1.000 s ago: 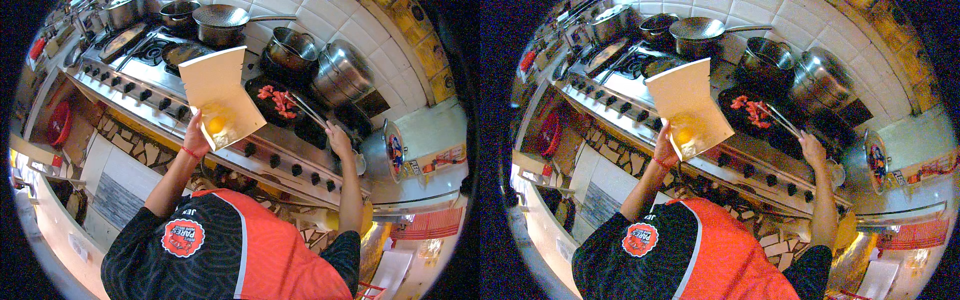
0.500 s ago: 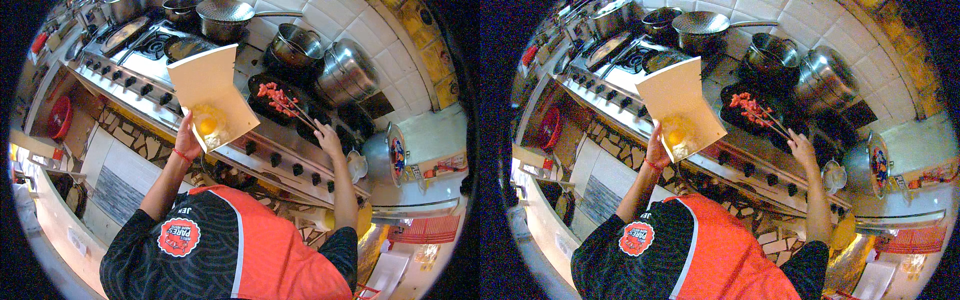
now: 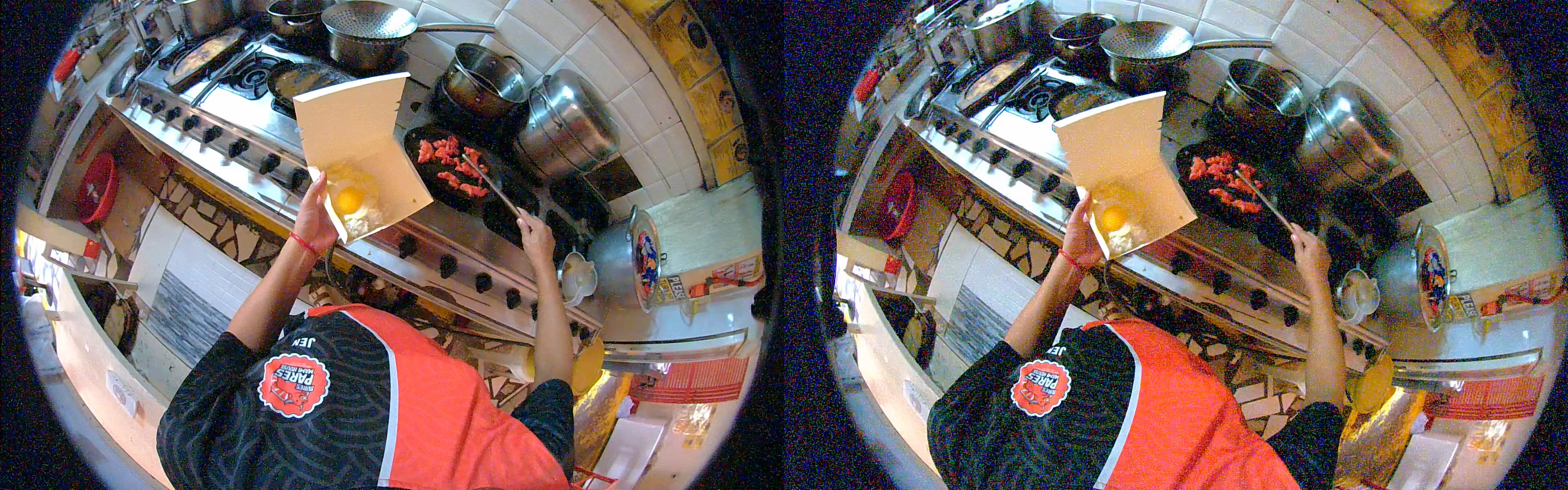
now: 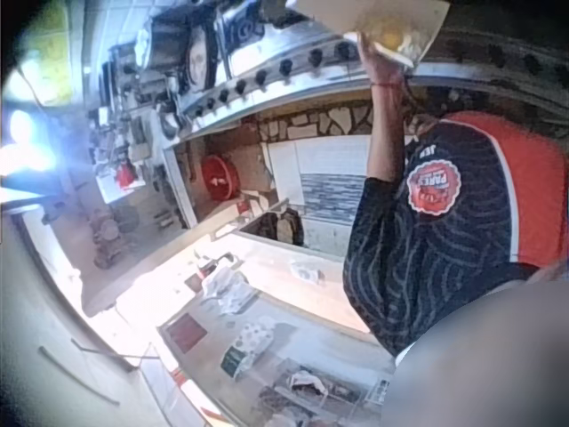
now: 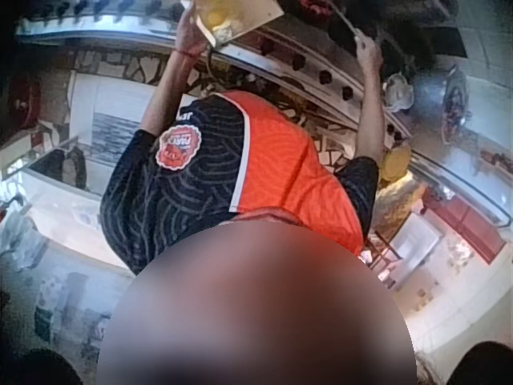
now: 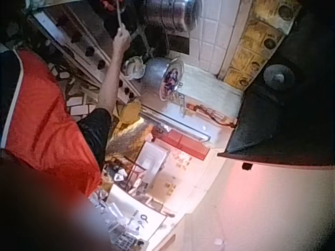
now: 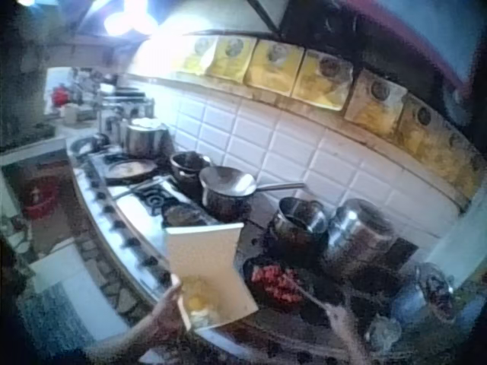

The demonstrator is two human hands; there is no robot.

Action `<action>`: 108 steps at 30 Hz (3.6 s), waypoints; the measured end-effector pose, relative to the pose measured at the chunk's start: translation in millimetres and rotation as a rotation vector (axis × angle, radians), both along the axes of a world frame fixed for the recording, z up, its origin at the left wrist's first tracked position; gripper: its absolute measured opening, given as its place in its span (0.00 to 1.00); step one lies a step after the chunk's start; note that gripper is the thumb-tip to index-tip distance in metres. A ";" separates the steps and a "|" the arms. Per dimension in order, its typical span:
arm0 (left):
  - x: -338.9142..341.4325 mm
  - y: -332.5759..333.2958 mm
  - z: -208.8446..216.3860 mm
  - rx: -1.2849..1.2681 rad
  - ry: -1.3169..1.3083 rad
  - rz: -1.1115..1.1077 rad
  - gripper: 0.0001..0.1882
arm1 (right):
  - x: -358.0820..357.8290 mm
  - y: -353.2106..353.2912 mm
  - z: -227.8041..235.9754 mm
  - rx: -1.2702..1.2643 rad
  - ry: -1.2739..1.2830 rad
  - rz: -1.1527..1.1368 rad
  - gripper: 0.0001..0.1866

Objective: The person assembles a food order by placing cooked meat into a takeout box with an egg and rice, then closes the box and places it in a plastic bag. They then move to the counter and write in a notebook.

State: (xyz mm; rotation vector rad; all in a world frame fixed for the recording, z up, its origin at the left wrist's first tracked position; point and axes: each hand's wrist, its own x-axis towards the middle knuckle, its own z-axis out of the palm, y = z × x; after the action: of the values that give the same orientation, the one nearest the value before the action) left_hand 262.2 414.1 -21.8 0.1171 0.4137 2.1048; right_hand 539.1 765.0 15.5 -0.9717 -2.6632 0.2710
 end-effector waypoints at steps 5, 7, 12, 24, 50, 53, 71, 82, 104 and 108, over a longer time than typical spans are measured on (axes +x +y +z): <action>-0.4 5.1 -1.3 0.077 0.002 -0.018 0.29 | 6.3 3.0 18.9 -0.028 -0.008 -0.018 0.15; -0.9 9.3 -3.4 0.061 -0.003 -0.018 0.29 | 7.1 -1.7 31.5 -0.022 0.006 -0.010 0.16; -1.7 20.8 -6.7 0.044 -0.059 -0.014 0.29 | -4.8 -35.0 73.8 0.027 0.111 0.182 0.15; 10.0 18.9 -4.9 0.101 -0.028 -0.004 0.31 | -40.8 -142.9 112.5 0.118 -0.070 0.180 0.19; -1.8 -20.2 -12.7 0.017 -0.009 0.076 0.34 | -59.8 55.2 9.4 -0.078 -0.201 0.311 0.22; -2.3 -23.4 -11.0 0.045 0.025 0.090 0.33 | -57.6 53.6 11.3 -0.115 -0.185 0.314 0.20; -12.1 18.3 -14.2 0.077 -0.020 0.023 0.30 | -12.5 0.1 75.3 0.002 0.065 0.257 0.16; -10.7 34.6 -16.4 0.014 0.091 0.102 0.32 | -39.8 -102.1 136.3 0.373 -0.167 0.405 0.18; -17.2 -6.6 -25.3 0.000 0.040 0.145 0.31 | -72.2 -101.3 -15.5 0.084 -0.064 -0.074 0.19; -16.9 0.7 -20.4 -0.015 0.044 0.156 0.32 | -70.8 -98.6 -12.4 0.107 0.000 -0.097 0.17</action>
State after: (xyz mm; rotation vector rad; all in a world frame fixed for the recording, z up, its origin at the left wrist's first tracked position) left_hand 245.3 414.8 -42.2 0.1260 0.4785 2.2552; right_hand 468.2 666.3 3.1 -1.0624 -2.5915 0.1068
